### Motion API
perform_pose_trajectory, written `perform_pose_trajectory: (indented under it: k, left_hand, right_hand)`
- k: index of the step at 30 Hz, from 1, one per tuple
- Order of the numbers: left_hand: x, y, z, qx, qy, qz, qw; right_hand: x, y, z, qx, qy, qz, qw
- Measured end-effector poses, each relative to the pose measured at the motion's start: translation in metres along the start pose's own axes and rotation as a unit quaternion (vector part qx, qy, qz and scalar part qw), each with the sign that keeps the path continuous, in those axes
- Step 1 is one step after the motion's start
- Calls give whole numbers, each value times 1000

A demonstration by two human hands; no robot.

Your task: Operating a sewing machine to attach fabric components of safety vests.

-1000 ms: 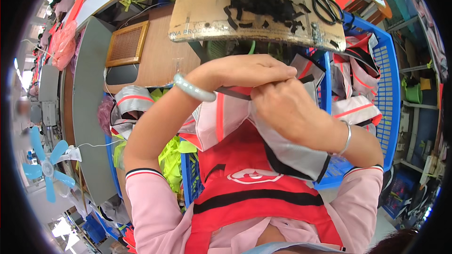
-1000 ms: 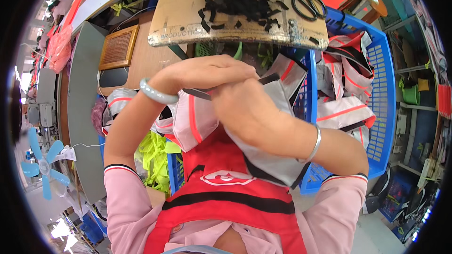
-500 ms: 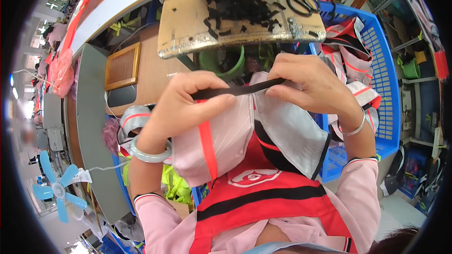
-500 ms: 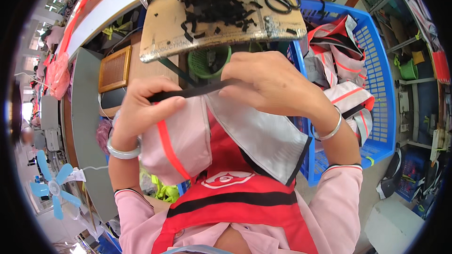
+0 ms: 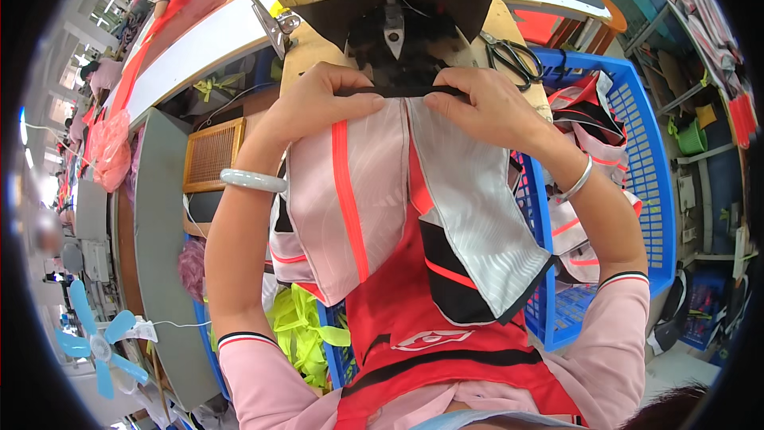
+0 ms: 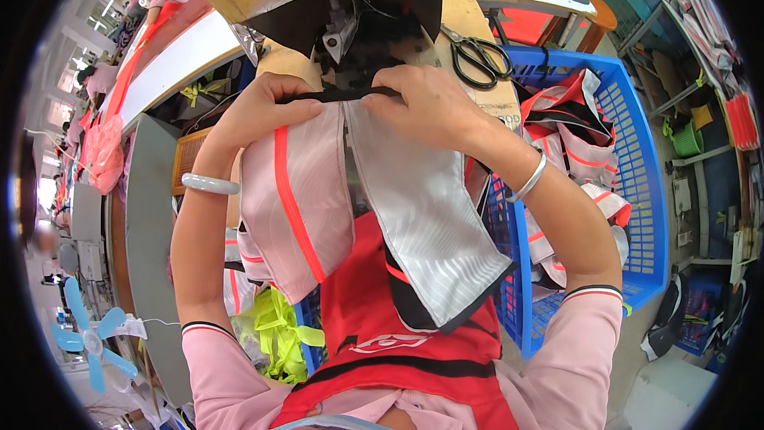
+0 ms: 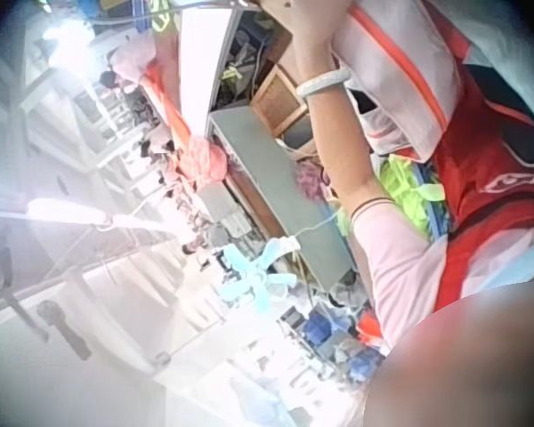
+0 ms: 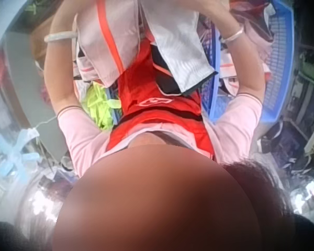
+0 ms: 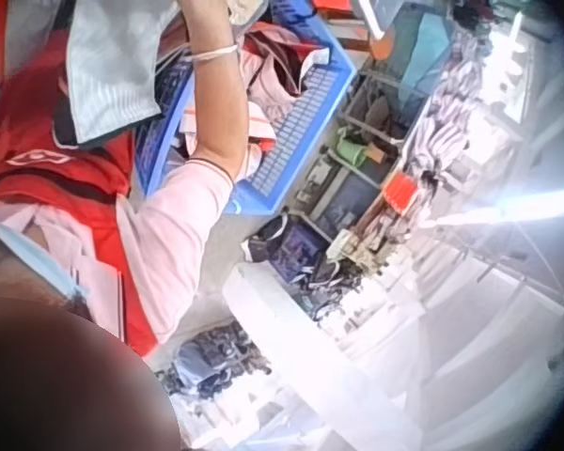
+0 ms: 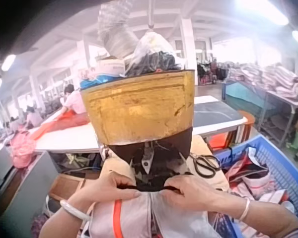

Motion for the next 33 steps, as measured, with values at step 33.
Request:
perform_pose_trajectory:
  k: [33]
  left_hand:
    - [-1, 49, -45, -132, 2, 122, 984]
  right_hand:
    - [6, 42, 37, 77, -47, 10, 996]
Point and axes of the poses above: each hand's wrist, its own x-axis towards the middle knuckle, its own y-axis out of the back of the hand, z = x × y, the point moved 2 cm from there along x, towards the middle knuckle, and after that the axes turned 9 degrees about -y, right-handed, at the moved point
